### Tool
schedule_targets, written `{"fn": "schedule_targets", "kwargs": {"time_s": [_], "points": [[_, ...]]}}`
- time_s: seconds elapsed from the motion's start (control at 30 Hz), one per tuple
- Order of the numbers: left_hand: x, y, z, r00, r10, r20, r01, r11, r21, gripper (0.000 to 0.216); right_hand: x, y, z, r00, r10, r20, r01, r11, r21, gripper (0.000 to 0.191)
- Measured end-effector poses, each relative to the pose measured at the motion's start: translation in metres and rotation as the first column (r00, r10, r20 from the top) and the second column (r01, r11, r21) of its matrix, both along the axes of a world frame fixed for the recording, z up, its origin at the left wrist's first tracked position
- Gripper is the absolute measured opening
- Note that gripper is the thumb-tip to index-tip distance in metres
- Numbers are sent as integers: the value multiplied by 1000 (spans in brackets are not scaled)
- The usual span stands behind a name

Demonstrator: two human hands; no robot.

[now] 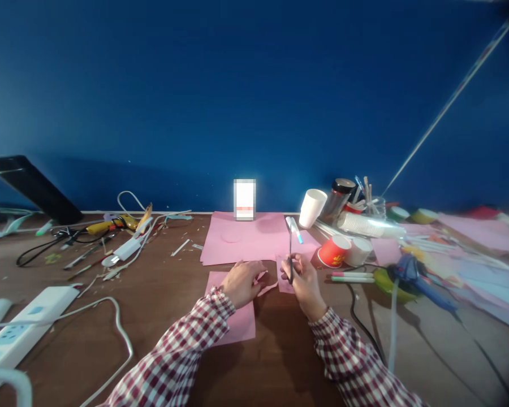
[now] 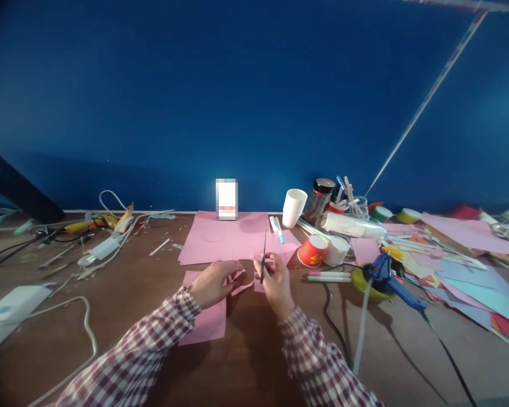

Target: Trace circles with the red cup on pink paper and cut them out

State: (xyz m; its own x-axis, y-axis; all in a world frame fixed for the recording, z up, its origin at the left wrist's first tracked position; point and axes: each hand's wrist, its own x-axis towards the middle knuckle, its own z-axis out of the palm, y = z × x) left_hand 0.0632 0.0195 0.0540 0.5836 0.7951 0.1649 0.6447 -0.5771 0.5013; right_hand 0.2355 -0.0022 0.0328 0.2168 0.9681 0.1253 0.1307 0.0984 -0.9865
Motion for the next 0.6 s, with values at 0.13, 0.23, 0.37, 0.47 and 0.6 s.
{"fn": "schedule_targets", "kwargs": {"time_s": [0.13,0.23,0.37,0.47,0.6], "points": [[-6,-3,3,997,67,-26,-66,996,57,17,6,-2,-2,981,38,192,-40,999,6,29],[-26,4,-1,965,249,-79,-244,967,69,21,15,-1,-5,942,-5,334,-6,1000,29,32],[-48,7,-6,894,448,-24,-447,894,34,21,20,1,-6,867,-70,493,48,997,57,40],[-39,-7,2,893,370,257,-341,928,-151,21,10,-2,-4,829,-100,550,34,991,129,21],[-9,-28,14,835,251,490,-80,936,-342,34,-13,-16,-1,805,-95,586,-19,983,185,19]]}}
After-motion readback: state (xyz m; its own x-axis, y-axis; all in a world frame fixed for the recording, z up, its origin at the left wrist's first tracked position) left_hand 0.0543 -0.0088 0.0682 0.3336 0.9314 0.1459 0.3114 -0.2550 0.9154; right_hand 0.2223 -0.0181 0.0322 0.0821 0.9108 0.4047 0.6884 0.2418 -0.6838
